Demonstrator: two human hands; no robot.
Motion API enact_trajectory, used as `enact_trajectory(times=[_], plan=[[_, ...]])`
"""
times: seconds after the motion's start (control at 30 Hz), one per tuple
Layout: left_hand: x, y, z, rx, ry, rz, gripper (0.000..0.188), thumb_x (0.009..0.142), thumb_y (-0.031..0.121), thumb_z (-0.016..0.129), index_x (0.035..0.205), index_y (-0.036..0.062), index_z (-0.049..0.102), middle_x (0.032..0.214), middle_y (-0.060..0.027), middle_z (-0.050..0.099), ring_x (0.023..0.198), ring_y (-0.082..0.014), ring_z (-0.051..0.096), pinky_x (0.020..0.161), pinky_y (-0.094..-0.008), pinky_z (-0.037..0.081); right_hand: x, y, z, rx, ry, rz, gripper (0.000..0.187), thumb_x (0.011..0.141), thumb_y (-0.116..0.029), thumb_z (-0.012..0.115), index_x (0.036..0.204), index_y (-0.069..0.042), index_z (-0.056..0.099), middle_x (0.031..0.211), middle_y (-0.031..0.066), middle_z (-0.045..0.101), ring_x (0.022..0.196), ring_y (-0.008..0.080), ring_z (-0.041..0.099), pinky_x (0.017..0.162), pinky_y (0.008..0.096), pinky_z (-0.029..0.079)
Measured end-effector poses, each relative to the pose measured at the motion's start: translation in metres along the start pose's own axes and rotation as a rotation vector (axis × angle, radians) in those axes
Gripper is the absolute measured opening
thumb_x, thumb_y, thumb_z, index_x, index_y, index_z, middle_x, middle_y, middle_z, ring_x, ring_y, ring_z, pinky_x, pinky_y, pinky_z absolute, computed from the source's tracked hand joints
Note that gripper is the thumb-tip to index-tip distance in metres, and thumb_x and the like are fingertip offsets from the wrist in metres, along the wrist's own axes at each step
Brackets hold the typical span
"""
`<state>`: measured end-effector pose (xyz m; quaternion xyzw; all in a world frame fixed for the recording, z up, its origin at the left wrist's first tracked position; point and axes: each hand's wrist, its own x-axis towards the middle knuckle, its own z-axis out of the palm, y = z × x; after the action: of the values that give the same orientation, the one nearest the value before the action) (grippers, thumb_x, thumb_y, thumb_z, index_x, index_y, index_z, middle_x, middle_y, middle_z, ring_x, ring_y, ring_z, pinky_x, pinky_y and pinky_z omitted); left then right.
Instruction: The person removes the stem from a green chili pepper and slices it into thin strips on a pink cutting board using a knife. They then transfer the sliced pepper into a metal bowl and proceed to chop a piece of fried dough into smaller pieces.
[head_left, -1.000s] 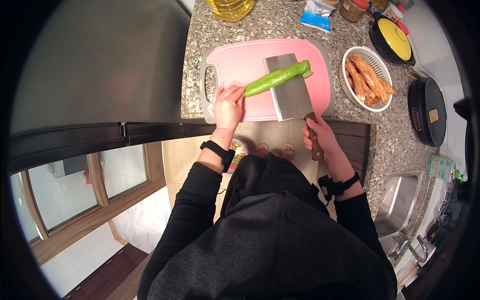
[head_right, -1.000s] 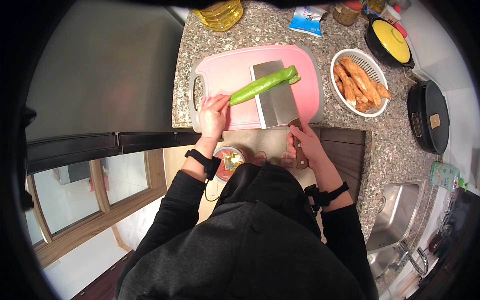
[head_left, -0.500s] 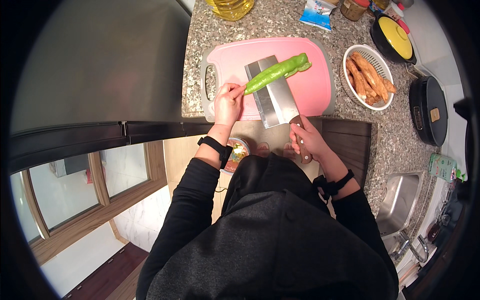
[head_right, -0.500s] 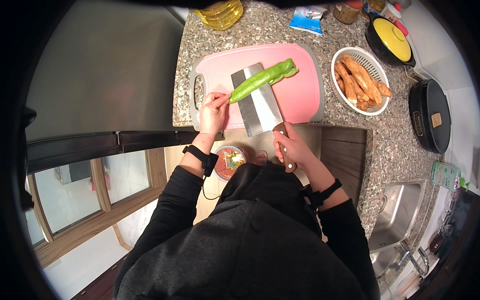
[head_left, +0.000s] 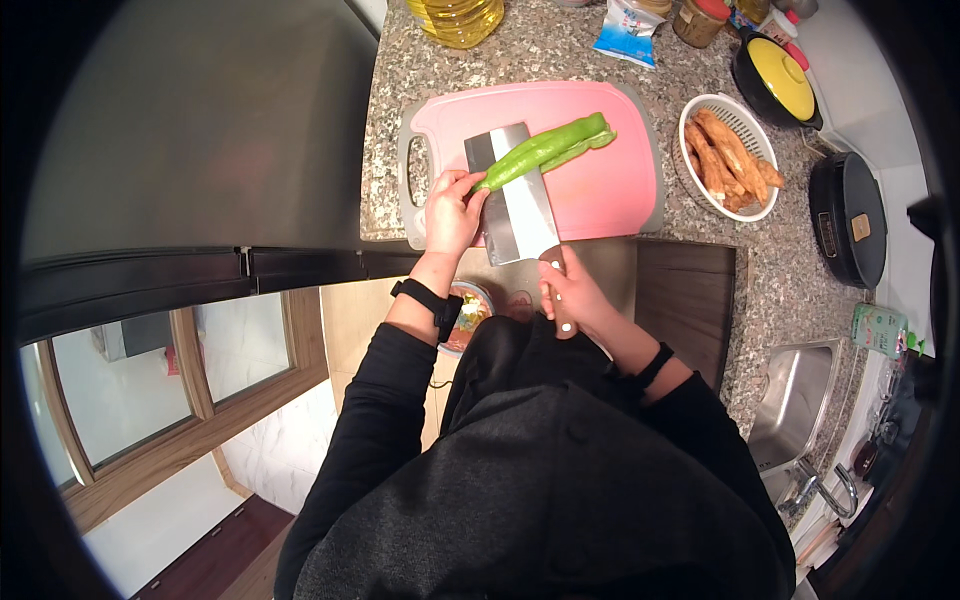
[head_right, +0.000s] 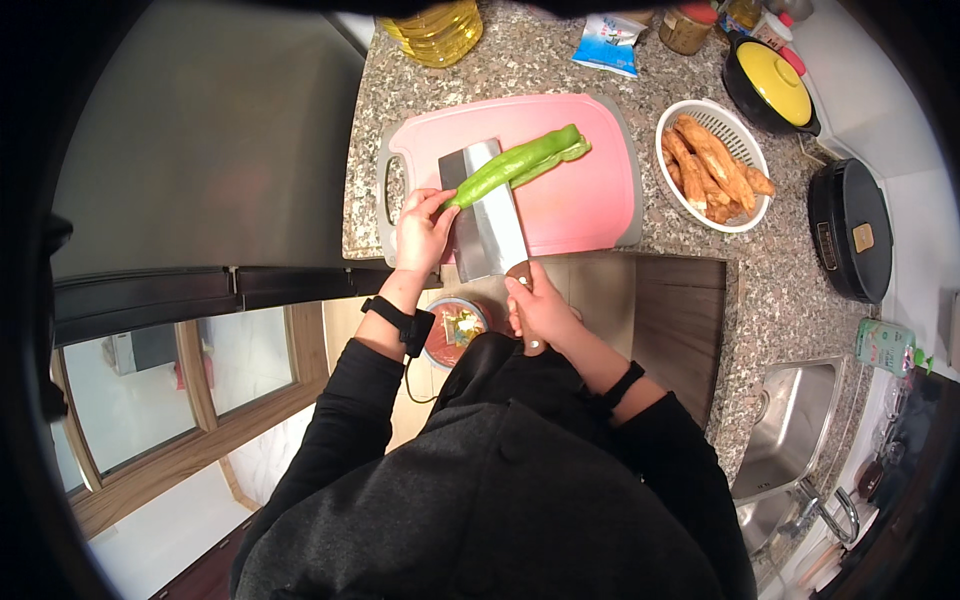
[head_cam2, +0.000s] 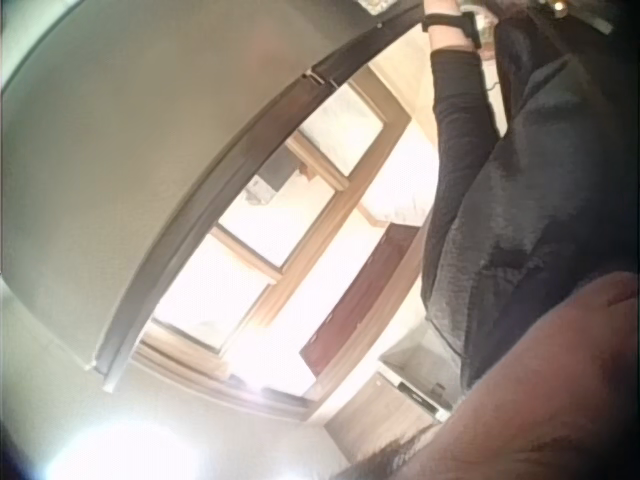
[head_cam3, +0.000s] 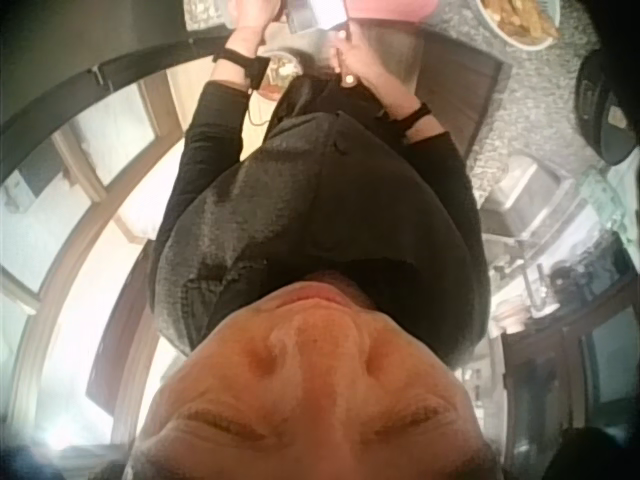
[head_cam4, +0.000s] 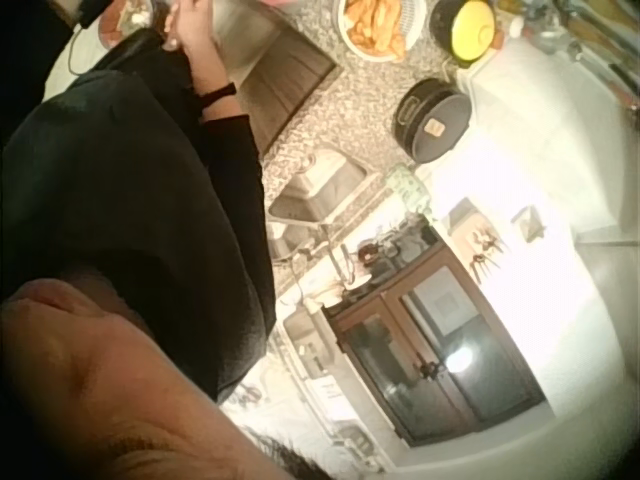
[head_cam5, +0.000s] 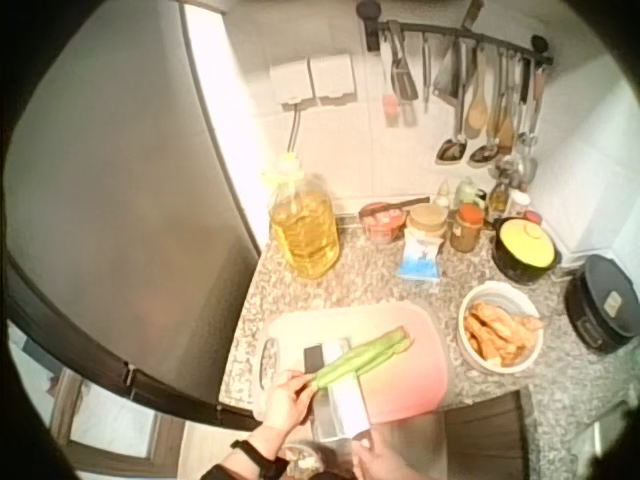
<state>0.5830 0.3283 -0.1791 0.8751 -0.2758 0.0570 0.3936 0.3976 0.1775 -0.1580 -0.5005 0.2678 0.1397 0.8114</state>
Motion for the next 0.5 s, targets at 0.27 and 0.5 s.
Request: enact_trajectory(times=[0.27,0.5], plan=[[0.000,0.006,-0.008,0.071,-0.022,0.051,0.024,0.082,0.003,0.070,0.106,0.0042,0.074,0.101,-0.0129,0.066,0.097,-0.0326,0.062,0.086,-0.0412,0.052,-0.060,-0.054,-0.053,-0.222,0.140,-0.079,0.015,0.101,-0.017,0.057,0.108,-0.008,0.047,0.072,0.0017,0.052,0.047,0.0102,0.049,0.041,0.0263,0.040],[0.006,0.017,-0.011,0.205,-0.024,0.135,0.028,0.083,0.011,0.072,0.109,0.0047,0.071,0.109,-0.0126,0.065,0.107,-0.0328,0.061,0.093,-0.0426,0.049,-0.128,-0.084,-0.080,-0.511,0.480,-0.175,0.014,0.101,-0.015,0.057,0.111,-0.007,0.051,0.068,0.0013,0.053,0.048,0.0093,0.052,0.044,0.0263,0.043]])
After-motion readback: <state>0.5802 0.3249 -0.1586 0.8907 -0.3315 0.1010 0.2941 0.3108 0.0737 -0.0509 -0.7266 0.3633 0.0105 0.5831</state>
